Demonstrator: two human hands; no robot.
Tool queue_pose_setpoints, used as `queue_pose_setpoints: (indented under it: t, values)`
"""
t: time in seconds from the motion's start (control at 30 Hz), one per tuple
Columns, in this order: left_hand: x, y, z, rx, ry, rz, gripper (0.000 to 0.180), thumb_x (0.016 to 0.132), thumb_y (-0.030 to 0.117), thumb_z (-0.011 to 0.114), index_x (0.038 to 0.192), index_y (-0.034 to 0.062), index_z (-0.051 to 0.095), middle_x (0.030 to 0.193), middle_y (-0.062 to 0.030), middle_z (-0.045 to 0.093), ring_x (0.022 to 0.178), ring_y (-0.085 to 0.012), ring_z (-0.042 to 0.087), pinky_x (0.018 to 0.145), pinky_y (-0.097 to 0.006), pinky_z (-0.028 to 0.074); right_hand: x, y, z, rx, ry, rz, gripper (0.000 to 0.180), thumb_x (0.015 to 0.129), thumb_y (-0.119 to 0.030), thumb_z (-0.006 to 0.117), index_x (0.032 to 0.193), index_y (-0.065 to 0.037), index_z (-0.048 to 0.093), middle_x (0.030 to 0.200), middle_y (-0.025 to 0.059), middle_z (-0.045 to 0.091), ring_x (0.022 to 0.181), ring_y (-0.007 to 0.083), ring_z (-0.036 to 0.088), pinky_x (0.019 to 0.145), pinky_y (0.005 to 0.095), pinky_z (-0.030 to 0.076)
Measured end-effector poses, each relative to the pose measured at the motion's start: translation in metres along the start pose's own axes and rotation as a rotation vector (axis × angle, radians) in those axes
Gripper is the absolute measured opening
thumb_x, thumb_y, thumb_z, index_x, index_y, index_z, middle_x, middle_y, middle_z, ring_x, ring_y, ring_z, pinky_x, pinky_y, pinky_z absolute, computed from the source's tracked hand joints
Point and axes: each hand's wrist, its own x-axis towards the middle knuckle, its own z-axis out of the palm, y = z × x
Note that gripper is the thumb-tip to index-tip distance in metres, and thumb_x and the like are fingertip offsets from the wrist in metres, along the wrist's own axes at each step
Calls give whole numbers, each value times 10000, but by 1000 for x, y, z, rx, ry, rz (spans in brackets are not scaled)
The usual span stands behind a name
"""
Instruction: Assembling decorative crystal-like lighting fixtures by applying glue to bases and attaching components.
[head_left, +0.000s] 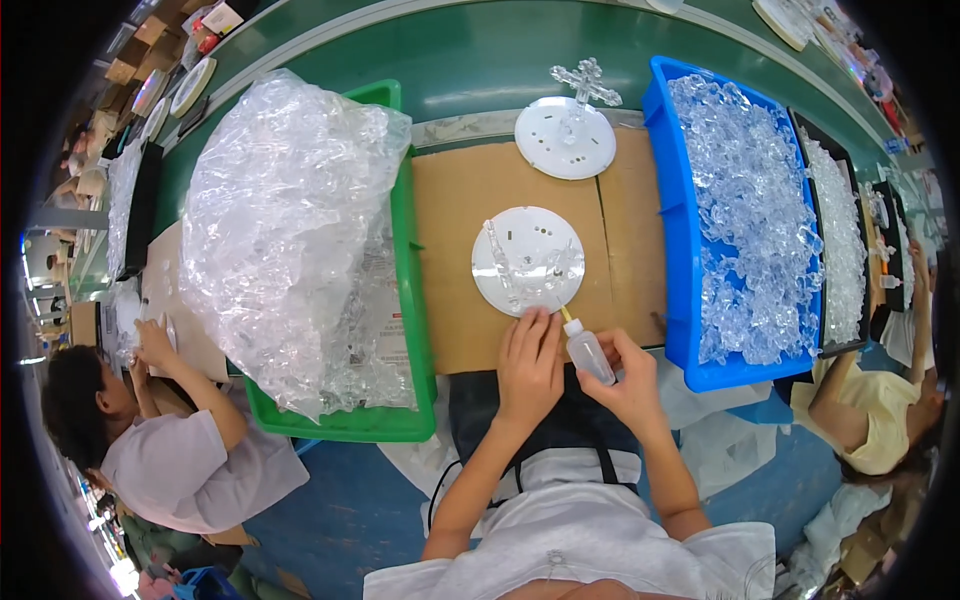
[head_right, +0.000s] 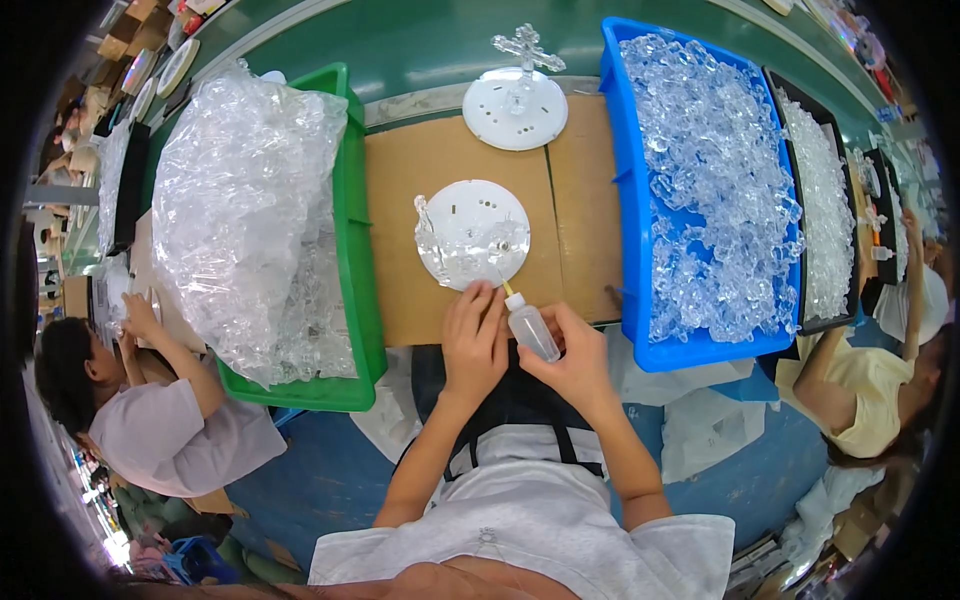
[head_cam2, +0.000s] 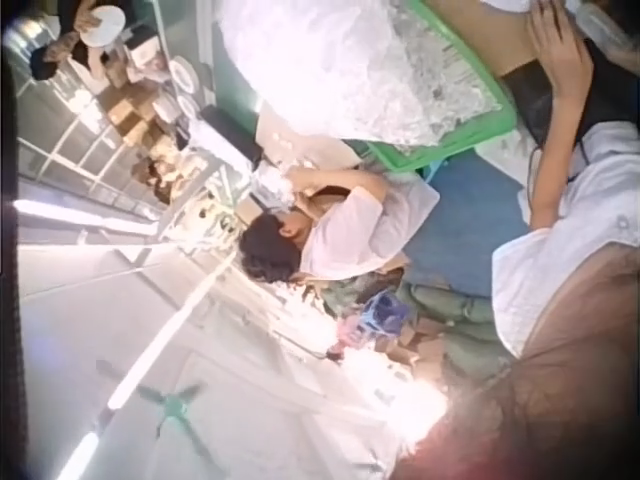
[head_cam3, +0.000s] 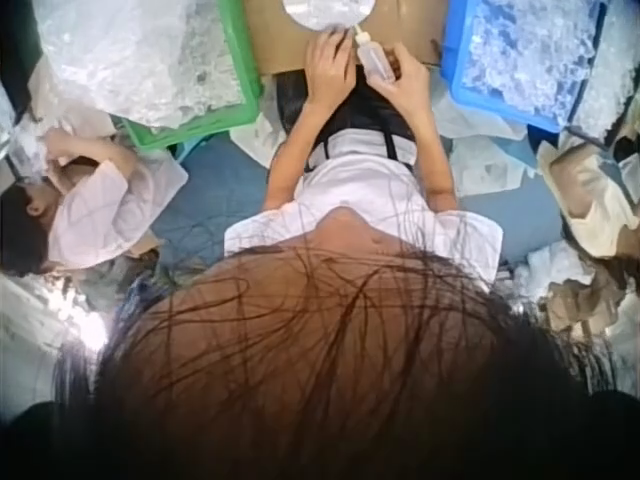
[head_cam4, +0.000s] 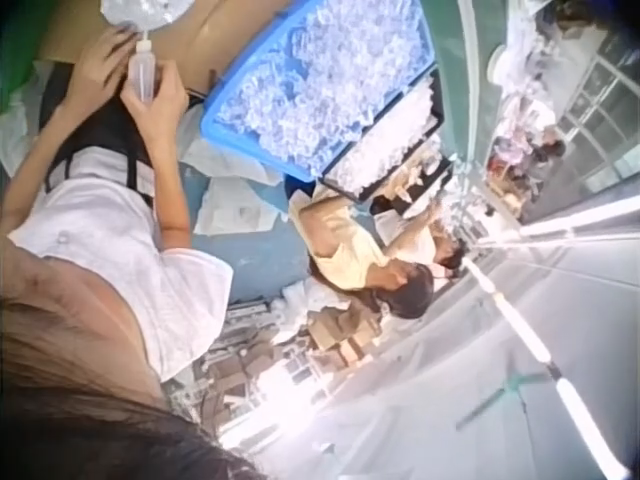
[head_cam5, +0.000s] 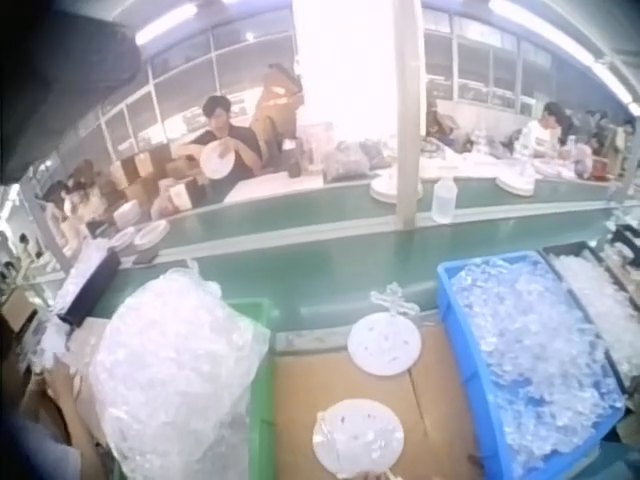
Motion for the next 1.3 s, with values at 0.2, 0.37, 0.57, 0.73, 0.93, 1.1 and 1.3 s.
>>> queue_pose_setpoints:
  t: [0.2, 0.37, 0.57, 0.73, 0.93, 1.1, 1.3]
  values:
    - [-4, 6, 5, -61, -11, -23, 387, 747, -37, 532, 1133, -31, 570, 1256, -174, 509, 1176, -342, 475, 937, -424, 389, -3, 8, -4, -48, 39, 17, 324, 646, -119, 726, 908, -13, 567, 702, 73, 609, 607, 147, 586, 562, 252, 464]
    - [-4, 5, 5, -42, -31, -2, 397, 740, -46, 527, 1134, -23, 571, 1275, -168, 498, 1190, -340, 464, 943, -424, 382, 2, 8, 0, -59, 50, 38, 310, 648, -119, 722, 895, -17, 564, 684, 72, 601, 588, 144, 576, 547, 247, 459]
    - [-5, 4, 4, -9, -63, 13, 393, 741, -20, 535, 1132, -43, 558, 1282, -181, 489, 1221, -317, 443, 963, -430, 366, 3, 8, 3, -47, 54, 24, 289, 653, -118, 707, 880, -19, 559, 665, 64, 589, 556, 130, 548, 528, 240, 444]
    - [-6, 3, 3, -1, -80, 13, 393, 741, -17, 539, 1133, -39, 560, 1288, -180, 485, 1226, -312, 440, 970, -429, 363, 3, 7, 5, -19, 65, 55, 279, 657, -119, 704, 870, -17, 555, 671, 59, 589, 570, 123, 548, 540, 235, 443]
    - [-6, 2, 1, -11, -93, 18, 407, 737, -31, 541, 1144, -30, 557, 1299, -179, 476, 1243, -315, 424, 980, -433, 357, 3, 7, 7, -9, 76, 57, 283, 660, -128, 705, 872, -19, 552, 675, 60, 592, 573, 125, 551, 542, 237, 445]
    - [-5, 2, -9, -182, 6, -124, 359, 762, -64, 543, 1112, 2, 592, 1231, -170, 529, 1142, -314, 506, 921, -389, 414, 3, 7, 6, -39, 78, 56, 286, 661, -134, 707, 869, -19, 548, 678, 62, 596, 569, 132, 556, 536, 245, 447]
    - [19, -5, -24, -181, 295, -299, 176, 793, -5, 621, 967, -33, 616, 964, -129, 590, 854, -282, 574, 764, -323, 455, -3, 3, 2, -20, 51, 85, 313, 655, -131, 717, 901, -21, 557, 697, 70, 604, 592, 145, 568, 555, 253, 455]
